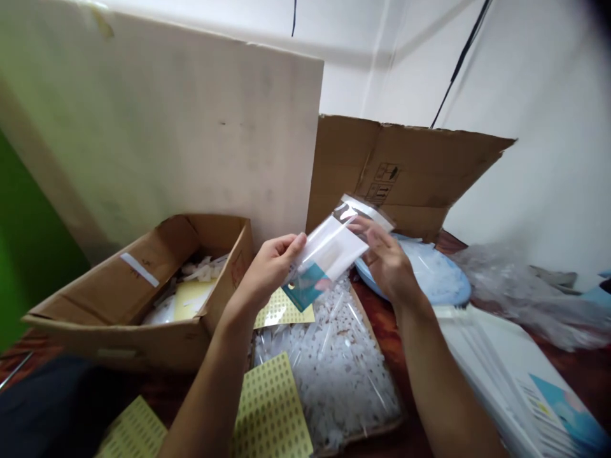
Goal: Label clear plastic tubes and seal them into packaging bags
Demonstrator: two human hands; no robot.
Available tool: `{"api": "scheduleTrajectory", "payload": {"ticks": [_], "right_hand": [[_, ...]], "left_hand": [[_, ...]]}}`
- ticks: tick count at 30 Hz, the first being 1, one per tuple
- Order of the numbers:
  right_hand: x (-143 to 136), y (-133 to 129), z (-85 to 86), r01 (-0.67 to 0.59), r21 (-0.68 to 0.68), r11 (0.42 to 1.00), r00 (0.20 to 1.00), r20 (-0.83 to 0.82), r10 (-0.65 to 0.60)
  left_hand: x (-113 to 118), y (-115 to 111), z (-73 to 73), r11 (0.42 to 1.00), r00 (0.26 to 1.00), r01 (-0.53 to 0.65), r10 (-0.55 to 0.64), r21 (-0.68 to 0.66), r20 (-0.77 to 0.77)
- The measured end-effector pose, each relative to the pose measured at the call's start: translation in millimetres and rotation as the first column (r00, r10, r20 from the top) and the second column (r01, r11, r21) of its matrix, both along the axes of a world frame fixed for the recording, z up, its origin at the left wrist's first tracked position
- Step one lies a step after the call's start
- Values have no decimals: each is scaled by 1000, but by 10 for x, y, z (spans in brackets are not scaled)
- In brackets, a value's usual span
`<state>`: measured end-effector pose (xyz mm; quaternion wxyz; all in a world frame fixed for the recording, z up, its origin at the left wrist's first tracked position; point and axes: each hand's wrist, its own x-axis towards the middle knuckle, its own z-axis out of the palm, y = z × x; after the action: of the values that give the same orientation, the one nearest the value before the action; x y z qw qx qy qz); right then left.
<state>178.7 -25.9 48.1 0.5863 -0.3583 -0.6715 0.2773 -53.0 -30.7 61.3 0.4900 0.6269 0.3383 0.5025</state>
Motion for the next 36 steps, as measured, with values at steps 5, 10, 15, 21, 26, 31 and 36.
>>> {"api": "scheduleTrajectory", "payload": {"ticks": [5,10,15,21,26,31,36], "right_hand": [[119,281,-448,465,-187,865,630,756,-175],[4,375,-932,496,-337,800,536,844,23],[34,390,-841,388,-292,874,655,755,-39],[301,308,-189,344,17,939,937,-63,-342],[341,35,160,352,182,918,766,-620,-171],[213,-78,182,138,181,974,882,-469,-38],[229,-95,98,-108,26,994,989,-99,110]], "left_hand": [[27,183,-202,979,973,-198,203,-48,107],[45,237,-285,988,977,-112,130,-110,170],[4,199,-228,1000,981,-21,23,-14,193],[-20,118,-160,988,984,124,-134,91,119],[31,80,-148,973,974,226,-226,35,-21],[118,35,-132,975,975,220,-220,11,-16],[159,27,-135,984,983,176,-176,8,-48]]}}
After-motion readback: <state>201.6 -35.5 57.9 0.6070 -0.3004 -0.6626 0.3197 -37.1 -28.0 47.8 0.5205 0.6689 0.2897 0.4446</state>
